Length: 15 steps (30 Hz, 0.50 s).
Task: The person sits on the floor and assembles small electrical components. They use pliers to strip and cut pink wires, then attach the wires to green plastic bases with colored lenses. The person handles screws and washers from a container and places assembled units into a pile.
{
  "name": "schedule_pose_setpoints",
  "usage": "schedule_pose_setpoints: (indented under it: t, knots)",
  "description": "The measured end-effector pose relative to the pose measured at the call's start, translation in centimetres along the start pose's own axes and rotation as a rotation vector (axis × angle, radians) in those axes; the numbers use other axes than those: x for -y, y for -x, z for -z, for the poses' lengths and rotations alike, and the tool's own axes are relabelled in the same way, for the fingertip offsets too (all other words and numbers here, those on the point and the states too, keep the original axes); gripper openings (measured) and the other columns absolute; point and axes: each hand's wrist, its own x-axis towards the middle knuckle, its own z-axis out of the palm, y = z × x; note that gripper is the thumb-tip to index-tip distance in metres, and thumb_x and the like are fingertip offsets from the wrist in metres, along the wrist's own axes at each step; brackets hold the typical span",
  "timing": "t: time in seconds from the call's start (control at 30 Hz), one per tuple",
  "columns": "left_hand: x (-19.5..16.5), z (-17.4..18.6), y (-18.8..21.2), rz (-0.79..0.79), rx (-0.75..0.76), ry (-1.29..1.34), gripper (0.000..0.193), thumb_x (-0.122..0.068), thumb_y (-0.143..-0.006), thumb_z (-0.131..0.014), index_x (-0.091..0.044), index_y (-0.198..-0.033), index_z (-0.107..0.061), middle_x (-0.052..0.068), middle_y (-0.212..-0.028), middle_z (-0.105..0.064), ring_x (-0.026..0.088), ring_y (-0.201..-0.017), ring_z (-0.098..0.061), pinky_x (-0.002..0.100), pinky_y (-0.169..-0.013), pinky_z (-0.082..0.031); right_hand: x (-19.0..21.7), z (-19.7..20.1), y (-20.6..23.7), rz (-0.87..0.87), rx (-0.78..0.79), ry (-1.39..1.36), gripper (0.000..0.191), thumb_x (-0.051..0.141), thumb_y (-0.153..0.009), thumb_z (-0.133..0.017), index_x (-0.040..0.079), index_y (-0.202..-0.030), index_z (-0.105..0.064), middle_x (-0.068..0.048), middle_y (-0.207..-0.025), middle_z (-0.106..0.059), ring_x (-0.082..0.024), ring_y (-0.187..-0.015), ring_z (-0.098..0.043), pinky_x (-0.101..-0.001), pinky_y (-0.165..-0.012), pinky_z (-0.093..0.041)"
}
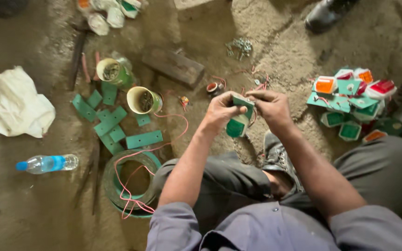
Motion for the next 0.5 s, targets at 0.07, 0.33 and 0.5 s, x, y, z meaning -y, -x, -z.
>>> schedule_pose_setpoints:
  t: [0.07,0.33,0.5]
  knots:
    - [0.2,0.0,-0.1,0.013,-0.013,-0.026,0.022,0.001,-0.088,-0.079,0.000,-0.108,-0.069,0.004,-0.098,-0.073,0.011,-0.089,-0.067,0.029,-0.081,-0.058,-0.5,0.2,0.1,-0.001,0.034,-0.030,0.025,-0.002,-0.094,-0.066,0.000,-0.116,-0.076,0.001,-0.090,-0.074,-0.002,-0.069,-0.060,-0.0184,-0.059,-0.046]
    - [-0.2,0.1,0.1,0.014,0.020,0.069,0.021,-0.001,-0.089,-0.080,-0.001,-0.106,-0.068,0.003,-0.094,-0.072,0.011,-0.084,-0.068,0.030,-0.075,-0.060,-1.8,1.0,0.1,-0.210,0.100,-0.168,0.029,-0.003,-0.091,-0.066,0.001,-0.118,-0.076,-0.001,-0.078,-0.067,-0.003,-0.057,-0.048,-0.0193,-0.050,-0.036]
    - [-0.2,-0.1,0.2,0.043,0.023,0.012,0.019,-0.001,-0.088,-0.080,-0.001,-0.104,-0.069,0.002,-0.092,-0.072,0.010,-0.083,-0.067,0.029,-0.074,-0.058,-2.0,1.8,-0.4,-0.286,0.177,-0.266,0.025,0.001,-0.090,-0.069,-0.001,-0.115,-0.076,-0.002,-0.079,-0.068,-0.004,-0.057,-0.048,-0.0201,-0.051,-0.037]
